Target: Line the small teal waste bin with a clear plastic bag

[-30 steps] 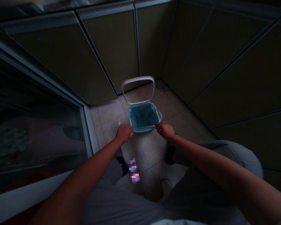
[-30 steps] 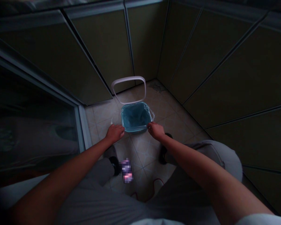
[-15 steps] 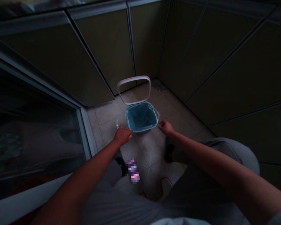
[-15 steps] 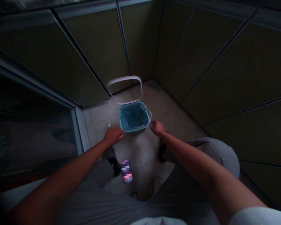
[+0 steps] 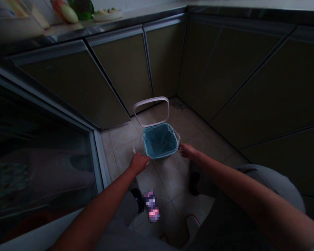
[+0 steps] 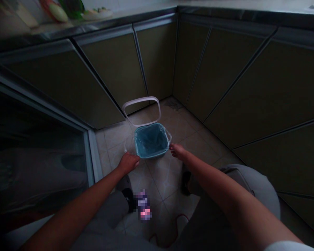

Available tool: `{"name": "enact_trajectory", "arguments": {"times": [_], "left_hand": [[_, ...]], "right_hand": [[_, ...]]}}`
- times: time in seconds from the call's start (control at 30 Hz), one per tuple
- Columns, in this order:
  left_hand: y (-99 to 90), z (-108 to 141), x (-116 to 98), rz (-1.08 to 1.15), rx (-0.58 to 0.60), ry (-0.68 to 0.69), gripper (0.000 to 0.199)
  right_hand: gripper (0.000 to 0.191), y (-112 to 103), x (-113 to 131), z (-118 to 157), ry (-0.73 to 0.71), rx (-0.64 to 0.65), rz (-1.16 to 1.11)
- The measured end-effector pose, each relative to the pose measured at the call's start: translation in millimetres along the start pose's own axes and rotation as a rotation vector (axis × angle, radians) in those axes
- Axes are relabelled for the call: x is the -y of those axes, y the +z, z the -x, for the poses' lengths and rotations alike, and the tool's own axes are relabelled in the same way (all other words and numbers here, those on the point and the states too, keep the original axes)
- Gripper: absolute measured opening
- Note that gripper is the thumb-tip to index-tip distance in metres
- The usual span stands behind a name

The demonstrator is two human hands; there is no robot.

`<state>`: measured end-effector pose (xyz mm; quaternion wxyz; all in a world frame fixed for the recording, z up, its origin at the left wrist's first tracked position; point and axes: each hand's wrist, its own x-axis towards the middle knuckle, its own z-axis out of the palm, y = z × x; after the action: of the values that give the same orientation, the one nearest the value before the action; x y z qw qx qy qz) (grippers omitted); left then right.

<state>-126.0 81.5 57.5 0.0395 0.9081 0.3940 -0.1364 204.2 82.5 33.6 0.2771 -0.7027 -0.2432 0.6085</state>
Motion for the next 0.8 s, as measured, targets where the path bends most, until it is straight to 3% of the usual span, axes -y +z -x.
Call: {"name": "enact_trajectory", "arguments": {"times": [0.17,0.33,0.67,0.8], "left_hand": [[-2.3,-1,-1,0.003,0.010,0.007,0.014],[-5.2,-2,-1,0.001,0.039,0.007,0.014],[-3.4,-3,5,0.064,0.050,-0.055,0.014],[-3.4,-5,17,0.136,0.030,-0.111,0.011]], "right_hand": [[0.019,-1,3,-2,0.102,0.013,-0.112],[0.018,2,14,-9,0.095,0.042,-0.216],[0.021,-1,6,-33,0.020,-0.102,0.020],[0.017,-1,4,-47,0.008,-0.137,0.172]]}}
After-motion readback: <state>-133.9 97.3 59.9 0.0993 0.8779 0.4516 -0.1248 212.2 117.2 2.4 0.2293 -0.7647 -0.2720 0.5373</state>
